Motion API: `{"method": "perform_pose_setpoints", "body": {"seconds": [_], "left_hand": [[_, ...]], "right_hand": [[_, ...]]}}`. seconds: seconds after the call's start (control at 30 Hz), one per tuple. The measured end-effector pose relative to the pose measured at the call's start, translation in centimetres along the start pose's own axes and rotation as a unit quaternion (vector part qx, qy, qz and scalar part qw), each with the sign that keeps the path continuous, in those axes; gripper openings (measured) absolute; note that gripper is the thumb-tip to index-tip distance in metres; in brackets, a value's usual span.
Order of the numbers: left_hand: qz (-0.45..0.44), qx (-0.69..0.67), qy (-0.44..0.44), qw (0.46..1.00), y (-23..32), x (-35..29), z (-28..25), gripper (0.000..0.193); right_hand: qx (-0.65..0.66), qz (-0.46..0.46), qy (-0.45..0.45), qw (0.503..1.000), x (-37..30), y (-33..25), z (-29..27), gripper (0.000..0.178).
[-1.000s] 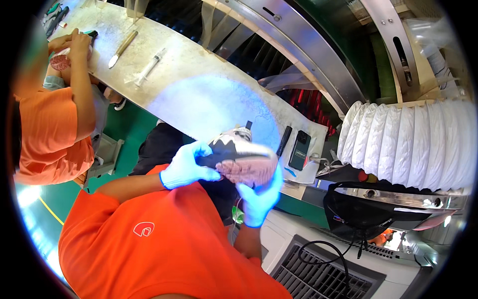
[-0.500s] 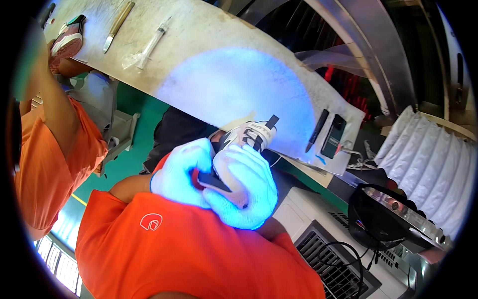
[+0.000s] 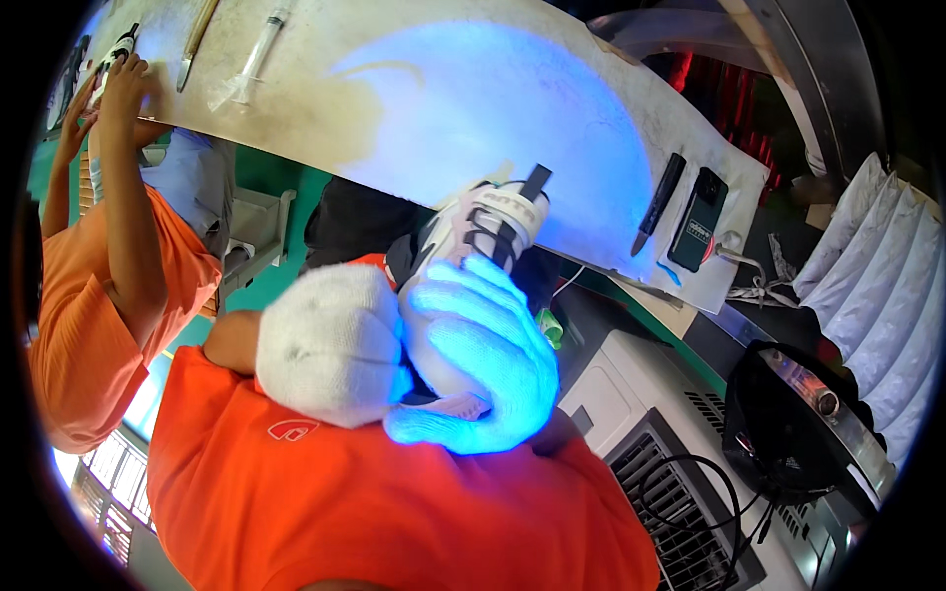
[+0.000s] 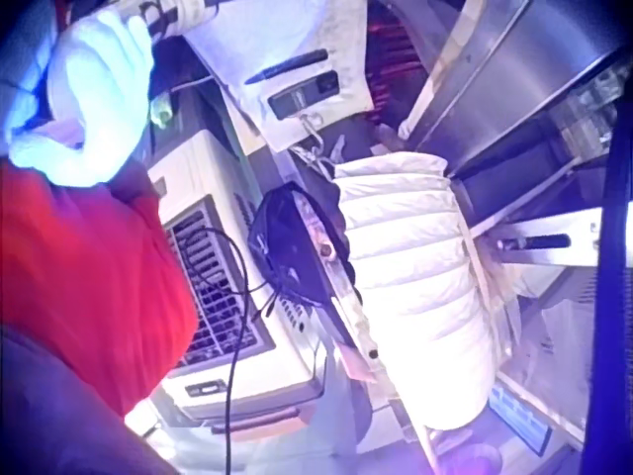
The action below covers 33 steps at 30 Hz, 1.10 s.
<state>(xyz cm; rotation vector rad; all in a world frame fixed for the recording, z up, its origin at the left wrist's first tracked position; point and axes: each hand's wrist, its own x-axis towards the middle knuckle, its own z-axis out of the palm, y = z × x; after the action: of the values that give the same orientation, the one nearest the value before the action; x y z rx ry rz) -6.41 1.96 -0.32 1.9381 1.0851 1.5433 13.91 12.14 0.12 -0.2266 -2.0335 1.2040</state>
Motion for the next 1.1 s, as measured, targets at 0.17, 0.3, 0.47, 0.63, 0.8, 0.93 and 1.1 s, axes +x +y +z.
{"method": "perform_pose_setpoints", "body": {"seconds": [0.17,0.3,0.47,0.63,0.8,0.93,1.1], "left_hand": [[0.048,-0.006,-0.055,0.997,-1.3,4.6,1.5,0.020],[-0.086,-0.073,-0.093,0.989,-0.2,5.7,3.7,0.029],[-0.193,-0.036,-0.196,0.961,0.6,6.9,3.9,0.045],[-0.261,-0.085,-0.116,0.955,0.6,5.4,4.6,0.049],[-0.171,-0.070,-0.143,0.972,-0.1,4.7,5.0,0.042],[-0.173,-0.110,-0.159,0.966,-0.2,4.6,4.7,0.039],[-0.156,-0.139,-0.166,0.964,-0.9,4.1,3.8,0.041]], "right_hand": [[0.076,-0.024,0.039,0.996,-1.4,0.6,-1.3,0.083],[0.104,-0.040,0.067,0.992,-2.6,0.4,-2.3,0.077],[0.119,-0.048,0.089,0.988,-3.3,0.4,-2.9,0.069],[0.123,-0.057,0.107,0.985,-4.2,-0.3,-2.9,0.062],[0.100,-0.008,0.120,0.988,-6.0,-1.0,-2.7,0.055],[0.031,0.065,0.105,0.992,-6.3,-2.8,-2.8,0.048],[-0.037,0.066,0.044,0.996,-4.8,-3.3,-2.9,0.042]]}}
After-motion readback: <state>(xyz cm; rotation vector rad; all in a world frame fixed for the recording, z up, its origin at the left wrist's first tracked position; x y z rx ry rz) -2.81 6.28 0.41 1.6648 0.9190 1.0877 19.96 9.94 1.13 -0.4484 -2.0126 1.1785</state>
